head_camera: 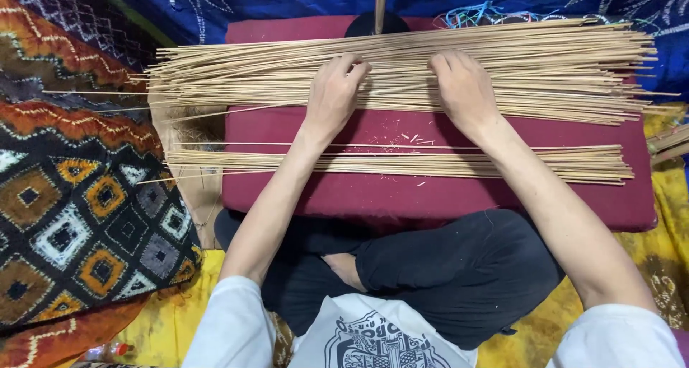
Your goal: Tying thin bamboo sticks into bundles using string
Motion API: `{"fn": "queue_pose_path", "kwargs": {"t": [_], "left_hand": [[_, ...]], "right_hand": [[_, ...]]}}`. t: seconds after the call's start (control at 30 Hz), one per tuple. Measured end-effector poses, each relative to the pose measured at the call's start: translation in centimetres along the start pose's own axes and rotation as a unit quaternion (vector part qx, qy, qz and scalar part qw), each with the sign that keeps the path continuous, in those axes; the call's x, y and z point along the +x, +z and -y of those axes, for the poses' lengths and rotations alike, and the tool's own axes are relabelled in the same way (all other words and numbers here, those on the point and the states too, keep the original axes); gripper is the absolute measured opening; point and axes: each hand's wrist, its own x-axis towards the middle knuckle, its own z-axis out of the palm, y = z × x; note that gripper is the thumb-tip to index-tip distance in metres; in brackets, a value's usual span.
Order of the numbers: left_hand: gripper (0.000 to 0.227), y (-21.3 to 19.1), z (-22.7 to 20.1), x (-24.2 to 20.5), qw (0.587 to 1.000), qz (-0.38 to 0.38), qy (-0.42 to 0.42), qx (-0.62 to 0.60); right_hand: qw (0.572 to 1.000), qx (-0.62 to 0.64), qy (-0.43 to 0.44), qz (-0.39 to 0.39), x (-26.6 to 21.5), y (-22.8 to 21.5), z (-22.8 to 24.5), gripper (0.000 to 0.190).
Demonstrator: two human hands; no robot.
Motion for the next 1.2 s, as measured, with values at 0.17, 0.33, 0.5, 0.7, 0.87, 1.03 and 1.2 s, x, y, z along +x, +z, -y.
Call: {"fn": "queue_pose_path", "kwargs": {"t": [0.17, 0.33, 0.5, 0.7, 0.87, 1.03, 1.2], "left_hand": [[0.018, -1.3, -1.5, 0.7, 0.999, -0.03, 0.024, 0.021], [0.019, -1.8, -1.1, 0.4, 0.994, -0.062, 0.084, 0.038], [0.027, -5.4, -1.7, -0.9, 0.996, -0.019, 0.084, 0.002], [0.026, -5.9, -4.9, -2.4, 0.995, 0.004, 0.092, -0.034], [0.024, -6.5, -4.9, -3.1, 0.996, 0.019, 0.079, -0.049], [0.023, -6.9, -7.1, -2.5, 0.996, 0.016, 0.071, -0.061], [0.019, -6.4, -6.5, -3.2, 0.996, 0.041, 0.037, -0.076]], "right_hand": [[1.0, -0.019, -0.016, -0.017, 0.7, -1.3, 1.2, 0.022], [0.998, -0.013, -0.058, -0.029, 0.7, -2.9, 2.0, 0.015], [0.998, 0.033, -0.048, 0.021, -0.4, -5.2, 2.0, 0.013], [0.991, 0.116, -0.053, 0.043, -0.4, -6.3, 5.7, 0.018], [0.983, 0.17, -0.029, 0.066, -1.6, -6.5, 4.8, 0.019], [0.975, 0.209, -0.022, 0.077, -1.5, -5.9, 5.3, 0.018], [0.984, 0.15, -0.002, 0.1, -2.3, -5.8, 4.4, 0.009]]}}
